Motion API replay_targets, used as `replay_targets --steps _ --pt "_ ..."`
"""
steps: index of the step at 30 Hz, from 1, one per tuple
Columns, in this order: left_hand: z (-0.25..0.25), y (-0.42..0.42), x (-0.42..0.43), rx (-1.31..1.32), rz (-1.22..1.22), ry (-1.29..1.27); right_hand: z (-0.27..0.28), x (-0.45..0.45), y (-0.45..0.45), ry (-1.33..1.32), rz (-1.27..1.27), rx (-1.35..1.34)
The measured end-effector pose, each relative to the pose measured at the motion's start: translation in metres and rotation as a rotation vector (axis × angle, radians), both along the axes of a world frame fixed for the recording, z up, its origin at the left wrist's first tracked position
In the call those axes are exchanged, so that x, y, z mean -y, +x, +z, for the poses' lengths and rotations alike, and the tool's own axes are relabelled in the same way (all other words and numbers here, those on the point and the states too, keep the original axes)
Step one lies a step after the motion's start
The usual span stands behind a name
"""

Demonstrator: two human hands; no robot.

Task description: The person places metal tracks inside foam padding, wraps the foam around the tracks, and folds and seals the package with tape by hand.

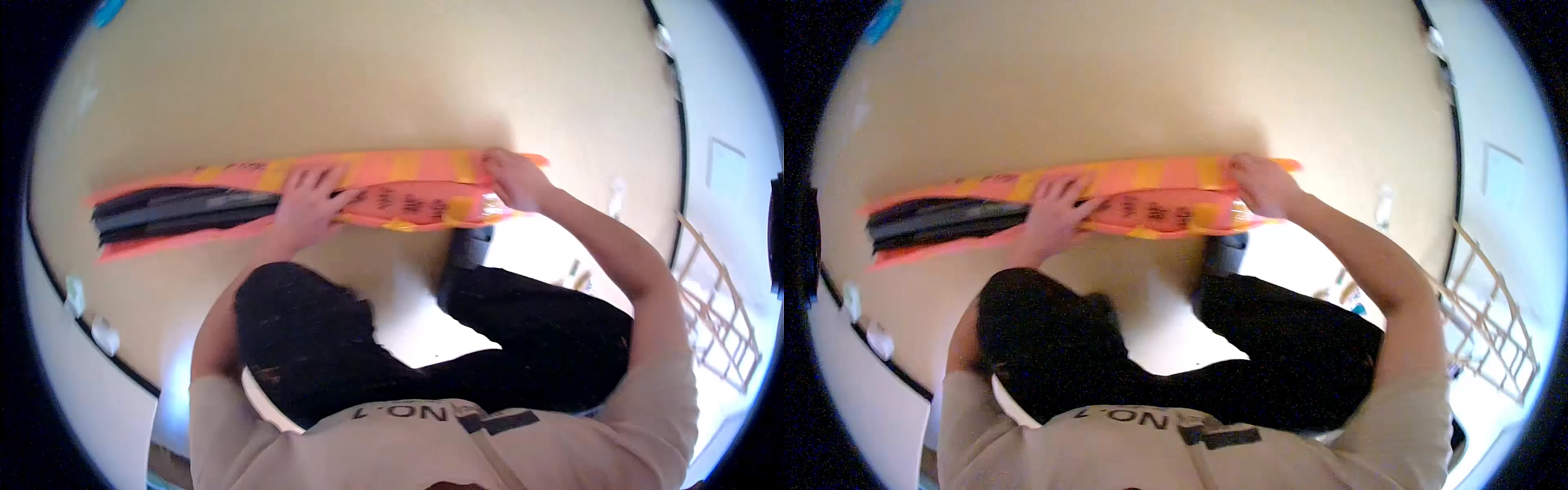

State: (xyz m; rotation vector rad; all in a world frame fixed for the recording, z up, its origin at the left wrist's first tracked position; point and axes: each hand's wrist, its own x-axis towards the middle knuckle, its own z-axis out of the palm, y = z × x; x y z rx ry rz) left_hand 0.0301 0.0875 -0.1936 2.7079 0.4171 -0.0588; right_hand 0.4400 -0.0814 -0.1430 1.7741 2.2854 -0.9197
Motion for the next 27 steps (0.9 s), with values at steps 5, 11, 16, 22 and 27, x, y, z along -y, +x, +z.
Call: replay_targets --steps 5,11,16,22,27 --pt "-0.002 0.003 0.004 0.059 -0.017 -0.015 0.013 -0.073 -0.072 -0.408 -0.009 -0.101" --pt "-0.009 -0.004 0.006 0.094 0.021 0.051 -0.018 -0.114 -0.181 -0.154 0.079 -0.018" --pt "-0.021 -0.006 0.010 0.280 0.099 0.013 -0.030 -0.092 -0.208 -0.020 0.021 0.094" --pt "-0.008 -0.009 0.012 0.245 0.213 -0.134 -0.022 -0.104 -0.238 0.000 -0.004 0.218" --pt "-0.021 -0.074 0.050 0.312 0.758 -0.116 -0.031 -0.107 -0.228 0.040 -0.005 0.204"
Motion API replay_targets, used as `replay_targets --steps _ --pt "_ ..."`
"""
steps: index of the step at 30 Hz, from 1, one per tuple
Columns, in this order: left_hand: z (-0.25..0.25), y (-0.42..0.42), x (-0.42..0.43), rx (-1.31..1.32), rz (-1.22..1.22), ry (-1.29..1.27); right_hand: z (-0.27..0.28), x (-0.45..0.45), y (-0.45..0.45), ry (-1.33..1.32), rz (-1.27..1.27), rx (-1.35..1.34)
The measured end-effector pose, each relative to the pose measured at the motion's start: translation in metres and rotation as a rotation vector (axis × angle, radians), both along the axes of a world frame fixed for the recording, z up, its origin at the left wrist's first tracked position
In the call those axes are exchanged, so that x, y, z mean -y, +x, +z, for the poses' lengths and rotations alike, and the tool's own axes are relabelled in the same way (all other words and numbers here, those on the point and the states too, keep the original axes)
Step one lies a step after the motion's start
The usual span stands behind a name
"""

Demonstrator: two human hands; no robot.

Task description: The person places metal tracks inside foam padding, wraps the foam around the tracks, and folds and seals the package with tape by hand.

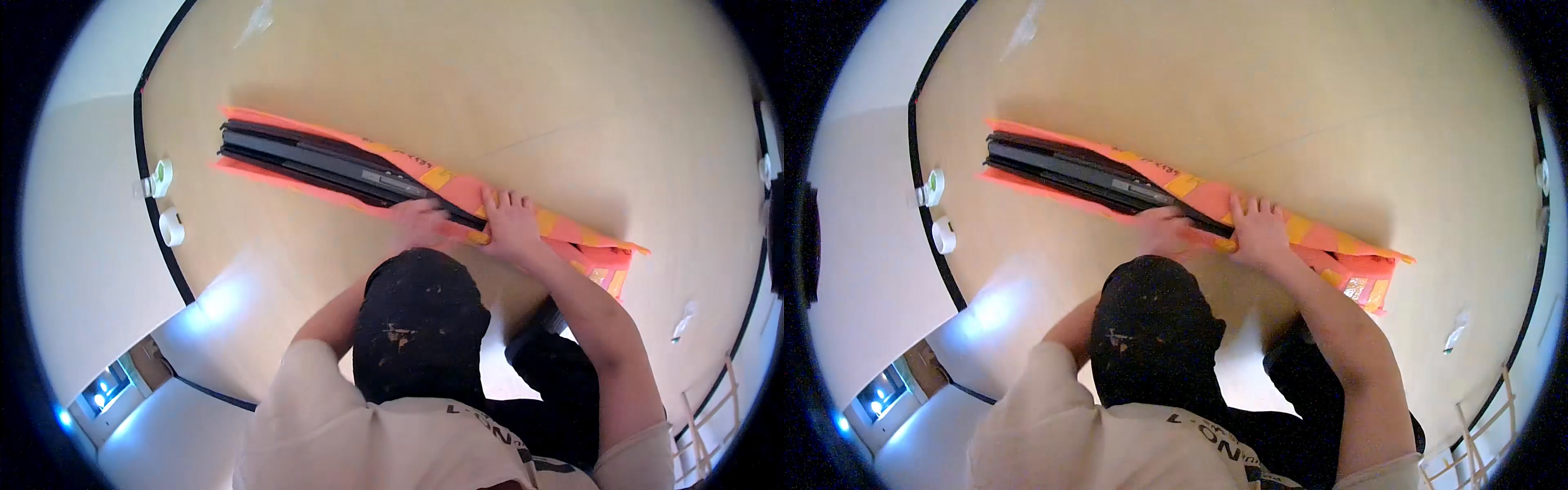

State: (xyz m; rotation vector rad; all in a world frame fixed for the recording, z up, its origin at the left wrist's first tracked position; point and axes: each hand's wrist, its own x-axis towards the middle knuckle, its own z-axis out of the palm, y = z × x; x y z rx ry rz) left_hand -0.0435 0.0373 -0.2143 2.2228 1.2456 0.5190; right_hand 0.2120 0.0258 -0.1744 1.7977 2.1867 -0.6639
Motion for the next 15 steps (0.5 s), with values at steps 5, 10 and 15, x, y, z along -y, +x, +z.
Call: replay_targets --steps 5,10,15 --pt "-0.038 -0.107 0.015 0.852 1.385 -1.075 0.005 0.000 0.006 -0.110 -0.034 -0.139" --pt "-0.025 -0.057 -0.020 1.205 1.082 -1.199 0.008 -0.004 0.012 -0.118 -0.008 -0.158" --pt "-0.005 -0.026 -0.037 1.335 1.131 -1.188 0.017 0.003 0.015 -0.074 0.056 -0.223"
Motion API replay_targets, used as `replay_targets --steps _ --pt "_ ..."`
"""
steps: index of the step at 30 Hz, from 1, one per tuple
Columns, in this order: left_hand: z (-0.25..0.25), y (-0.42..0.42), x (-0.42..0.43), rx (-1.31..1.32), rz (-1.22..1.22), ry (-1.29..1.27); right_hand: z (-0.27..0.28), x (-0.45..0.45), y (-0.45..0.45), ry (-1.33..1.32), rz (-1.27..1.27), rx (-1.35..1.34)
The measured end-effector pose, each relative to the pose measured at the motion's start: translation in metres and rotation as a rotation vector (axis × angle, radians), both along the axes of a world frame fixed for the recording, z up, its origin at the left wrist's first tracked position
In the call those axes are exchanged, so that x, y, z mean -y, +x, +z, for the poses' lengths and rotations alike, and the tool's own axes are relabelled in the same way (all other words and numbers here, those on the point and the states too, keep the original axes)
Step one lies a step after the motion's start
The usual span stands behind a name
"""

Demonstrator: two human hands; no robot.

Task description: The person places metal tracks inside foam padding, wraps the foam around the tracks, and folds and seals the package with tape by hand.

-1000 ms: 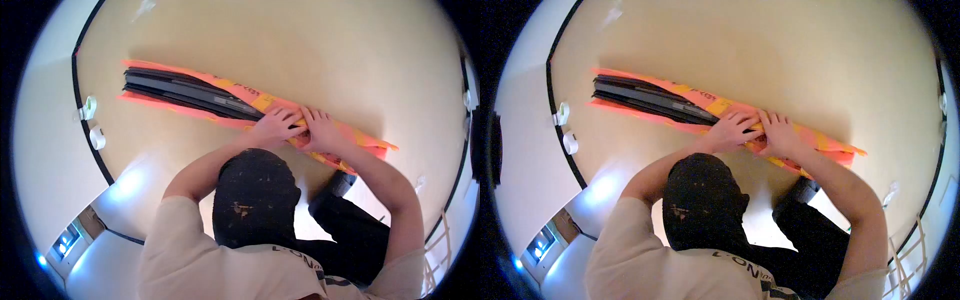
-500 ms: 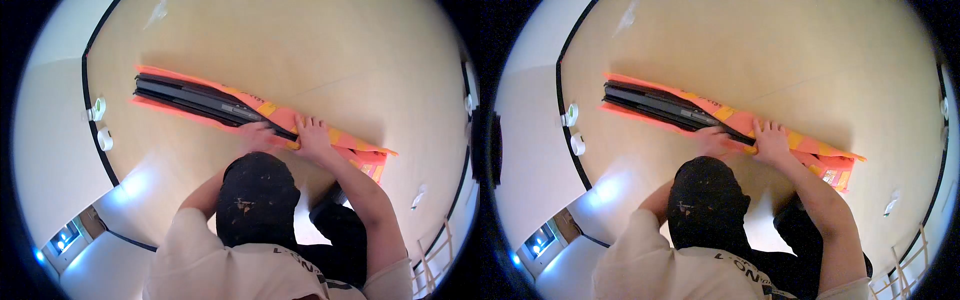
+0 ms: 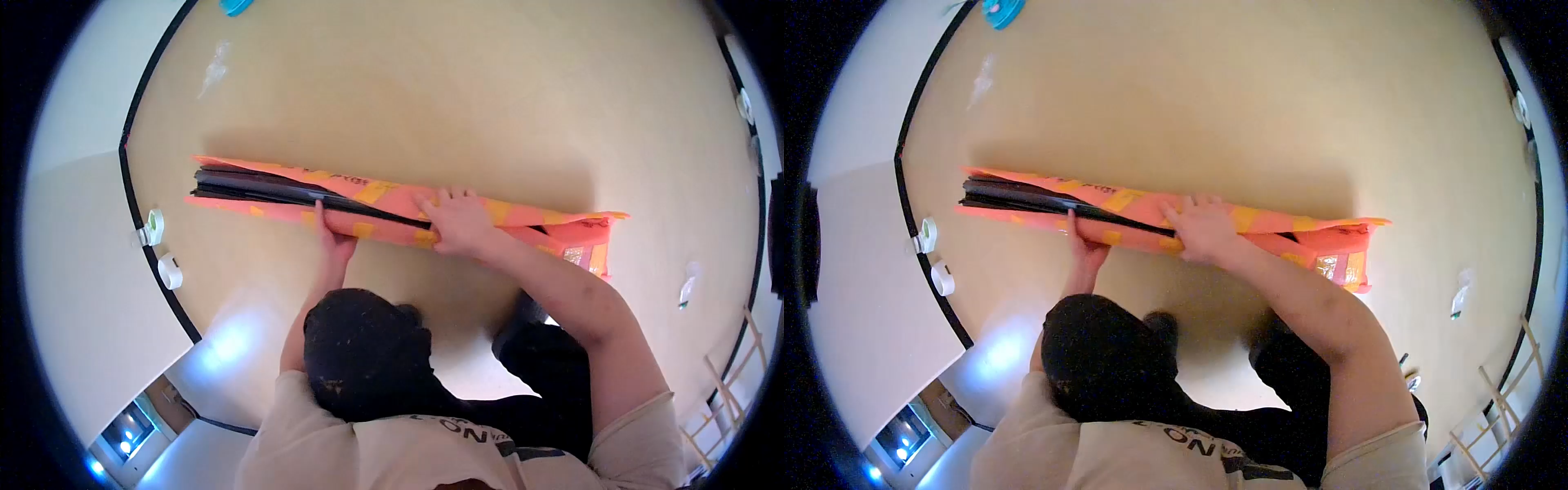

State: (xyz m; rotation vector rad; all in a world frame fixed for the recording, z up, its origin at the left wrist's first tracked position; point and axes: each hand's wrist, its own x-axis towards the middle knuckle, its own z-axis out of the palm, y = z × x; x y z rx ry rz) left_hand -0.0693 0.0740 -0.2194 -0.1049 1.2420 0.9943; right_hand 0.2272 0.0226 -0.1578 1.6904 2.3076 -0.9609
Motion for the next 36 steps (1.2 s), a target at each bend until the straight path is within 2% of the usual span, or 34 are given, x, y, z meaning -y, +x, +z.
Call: replay_targets --steps 4,8,10,11,12,14,15,17,19,21,23,24,25,26,27,28,32,35,36 --pt "0.018 -0.001 -0.006 0.011 -0.027 0.060 0.036 -0.005 0.008 0.002 0.000 -0.055" --pt "0.062 0.011 -0.002 0.023 -0.160 0.086 0.108 0.007 0.041 -0.038 -0.059 -0.173" --pt "0.099 0.037 0.004 0.045 -0.308 0.160 0.115 0.032 0.059 0.190 -0.181 -0.219" --pt "0.105 0.027 0.008 0.147 -0.324 0.141 0.133 0.044 0.066 0.202 -0.188 -0.208" --pt "0.132 0.048 0.021 0.259 -0.342 0.177 0.153 0.063 0.077 0.205 -0.202 -0.186" --pt "0.186 0.055 0.039 0.256 -0.251 0.106 0.203 0.098 0.085 0.305 -0.236 -0.104" --pt "0.218 0.072 0.053 0.181 -0.115 0.000 0.225 0.122 0.087 0.318 -0.291 -0.096" --pt "0.269 0.087 0.083 -0.020 -0.163 0.038 0.266 0.166 0.089 0.313 -0.346 -0.082" --pt "0.345 0.132 0.125 -0.101 -0.265 -0.030 0.319 0.220 0.099 0.293 -0.403 -0.050" --pt "0.377 0.110 0.129 -0.129 -0.240 -0.179 0.374 0.258 0.091 0.307 -0.522 -0.061" --pt "0.460 0.142 0.193 0.009 -0.537 0.027 0.425 0.328 0.085 0.352 -0.611 -0.065" --pt "0.503 0.166 0.230 -0.014 -0.505 -0.054 0.453 0.365 0.085 0.369 -0.625 -0.031" --pt "0.545 0.188 0.265 -0.093 -0.752 0.072 0.480 0.406 0.087 0.325 -0.685 -0.095" --pt "0.572 0.192 0.285 -0.125 -0.855 0.095 0.505 0.444 0.084 0.285 -0.737 -0.163" --pt "0.591 0.174 0.270 -0.110 -0.920 0.036 0.551 0.415 0.055 0.262 -0.798 -0.137" --pt "0.602 0.161 0.273 -0.084 -0.978 0.008 0.577 0.432 0.033 0.259 -0.847 -0.104" --pt "0.655 0.127 0.292 -0.031 -1.280 0.006 0.690 0.534 -0.032 0.162 -1.090 -0.049" --pt "0.648 0.106 0.279 0.052 -1.498 0.045 0.751 0.592 -0.103 0.116 -1.262 0.070" --pt "0.678 0.111 0.304 0.091 -1.571 0.067 0.770 0.606 -0.136 0.091 -1.320 0.129"
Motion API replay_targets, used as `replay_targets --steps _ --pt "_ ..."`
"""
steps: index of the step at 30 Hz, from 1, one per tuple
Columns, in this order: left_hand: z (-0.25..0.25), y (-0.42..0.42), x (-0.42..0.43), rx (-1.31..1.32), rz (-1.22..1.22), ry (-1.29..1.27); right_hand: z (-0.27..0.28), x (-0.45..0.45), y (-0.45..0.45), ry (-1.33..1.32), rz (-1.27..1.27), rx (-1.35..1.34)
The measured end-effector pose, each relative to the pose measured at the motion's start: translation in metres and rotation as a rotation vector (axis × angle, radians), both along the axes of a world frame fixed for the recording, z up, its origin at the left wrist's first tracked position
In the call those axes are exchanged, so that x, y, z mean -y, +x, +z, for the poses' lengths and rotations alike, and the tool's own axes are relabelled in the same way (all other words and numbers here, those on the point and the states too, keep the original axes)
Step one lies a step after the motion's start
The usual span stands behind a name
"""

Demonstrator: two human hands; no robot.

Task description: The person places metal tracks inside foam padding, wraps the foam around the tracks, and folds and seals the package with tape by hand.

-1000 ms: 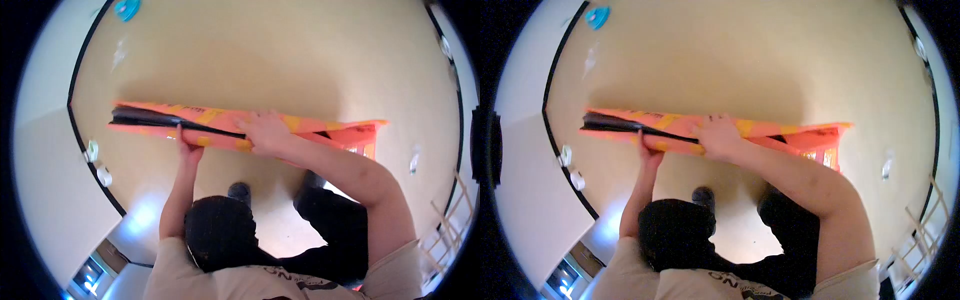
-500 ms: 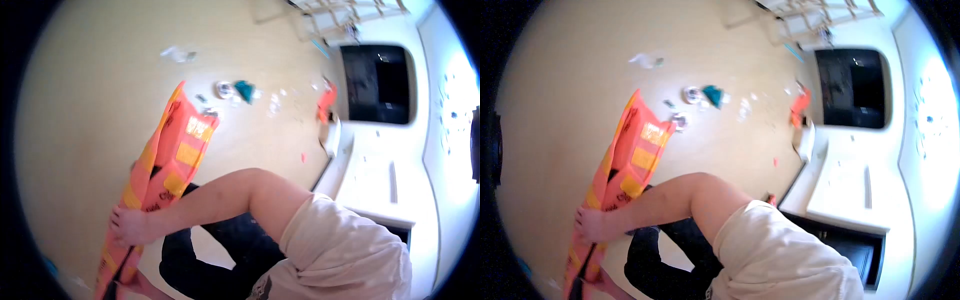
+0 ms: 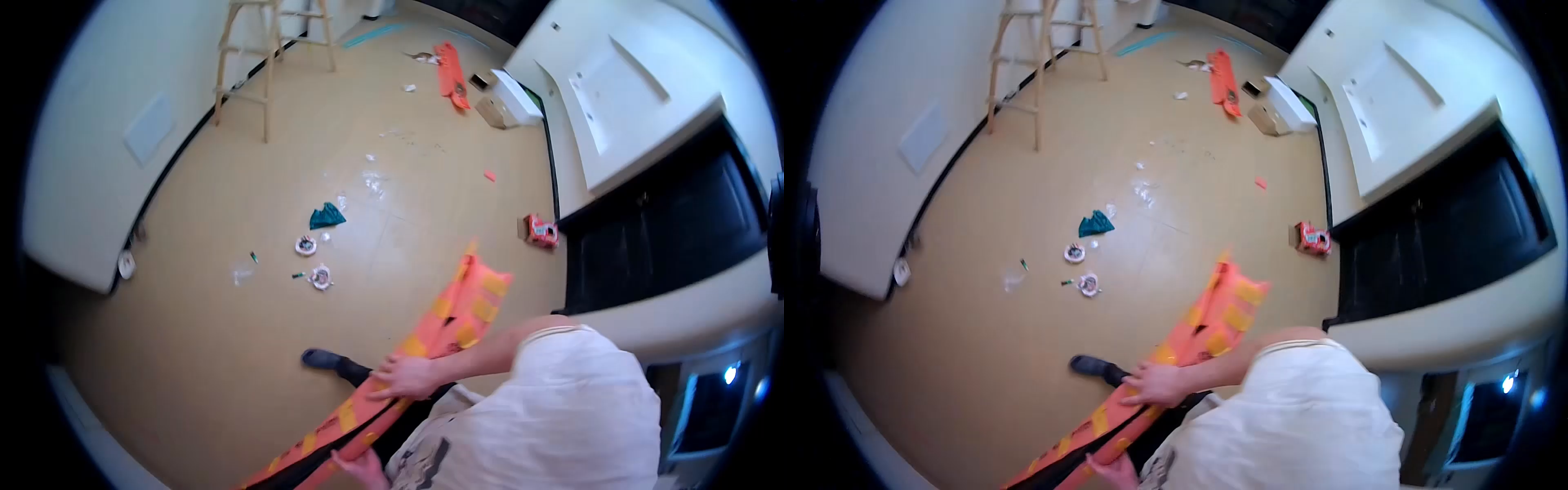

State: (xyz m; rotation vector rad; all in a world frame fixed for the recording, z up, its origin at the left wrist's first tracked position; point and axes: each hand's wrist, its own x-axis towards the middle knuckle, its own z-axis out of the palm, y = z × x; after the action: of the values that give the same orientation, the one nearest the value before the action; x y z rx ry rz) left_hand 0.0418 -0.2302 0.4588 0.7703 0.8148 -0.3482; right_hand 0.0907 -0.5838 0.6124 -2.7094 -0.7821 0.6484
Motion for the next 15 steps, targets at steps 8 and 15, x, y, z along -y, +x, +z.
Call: replay_targets --steps 8,15 --pt "0.114 0.043 0.152 -0.120 -0.515 -0.273 0.104 0.079 -0.172 -0.046 -0.616 -0.071" --pt "0.107 0.082 0.330 -0.287 -0.922 -0.201 0.064 0.154 -0.239 0.053 -1.039 -0.116"
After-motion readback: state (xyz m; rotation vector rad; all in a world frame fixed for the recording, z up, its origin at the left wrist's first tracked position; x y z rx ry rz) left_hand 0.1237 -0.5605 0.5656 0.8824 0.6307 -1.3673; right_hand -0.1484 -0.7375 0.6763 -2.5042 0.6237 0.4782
